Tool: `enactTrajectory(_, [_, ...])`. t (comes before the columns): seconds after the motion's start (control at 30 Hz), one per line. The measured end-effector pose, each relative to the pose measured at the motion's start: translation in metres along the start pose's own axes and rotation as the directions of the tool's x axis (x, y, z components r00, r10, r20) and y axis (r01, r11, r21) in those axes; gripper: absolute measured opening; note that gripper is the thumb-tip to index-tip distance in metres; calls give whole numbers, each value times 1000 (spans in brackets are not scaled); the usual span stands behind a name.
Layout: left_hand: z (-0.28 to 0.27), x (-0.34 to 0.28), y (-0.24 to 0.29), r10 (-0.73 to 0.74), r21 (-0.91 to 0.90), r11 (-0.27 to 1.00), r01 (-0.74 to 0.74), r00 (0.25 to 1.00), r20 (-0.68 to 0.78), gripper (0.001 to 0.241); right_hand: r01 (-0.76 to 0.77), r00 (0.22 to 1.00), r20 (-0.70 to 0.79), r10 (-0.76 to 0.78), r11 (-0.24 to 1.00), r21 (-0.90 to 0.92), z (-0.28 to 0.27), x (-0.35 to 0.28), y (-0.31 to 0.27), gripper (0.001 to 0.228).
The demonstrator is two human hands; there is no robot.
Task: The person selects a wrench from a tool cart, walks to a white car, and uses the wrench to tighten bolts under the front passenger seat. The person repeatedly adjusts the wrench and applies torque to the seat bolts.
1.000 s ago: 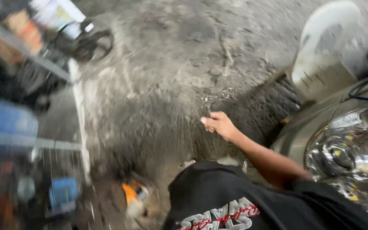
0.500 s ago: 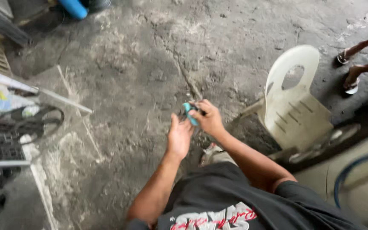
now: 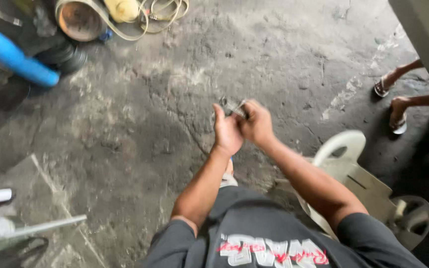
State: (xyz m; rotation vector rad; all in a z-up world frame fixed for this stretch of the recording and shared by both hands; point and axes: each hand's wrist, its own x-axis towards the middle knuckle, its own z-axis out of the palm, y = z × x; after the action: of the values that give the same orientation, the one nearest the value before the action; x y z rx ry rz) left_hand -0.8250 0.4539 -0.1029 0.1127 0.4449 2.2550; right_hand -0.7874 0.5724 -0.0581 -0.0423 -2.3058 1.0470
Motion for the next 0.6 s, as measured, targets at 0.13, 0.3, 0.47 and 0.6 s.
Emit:
enactTrajectory(0.13, [3, 124, 56, -126, 167, 980, 108, 987, 103, 111, -261, 945, -188, 266, 964, 50, 27, 143, 59, 35])
enactTrajectory(0.3, [17, 277, 117, -212, 82, 975, 205, 973, 89, 108, -130, 966, -225, 126, 992, -1, 30, 260, 139, 21])
enactTrajectory(0.47, [-14, 434, 126, -319, 151, 945, 291, 923, 217, 112, -444, 803, -353, 481, 877, 186, 30, 374, 245, 16])
enactTrajectory(0.6, [-33, 584, 144, -247, -126, 908, 400, 752, 612, 108, -193, 938, -304, 166, 979, -63, 26, 459, 326, 18])
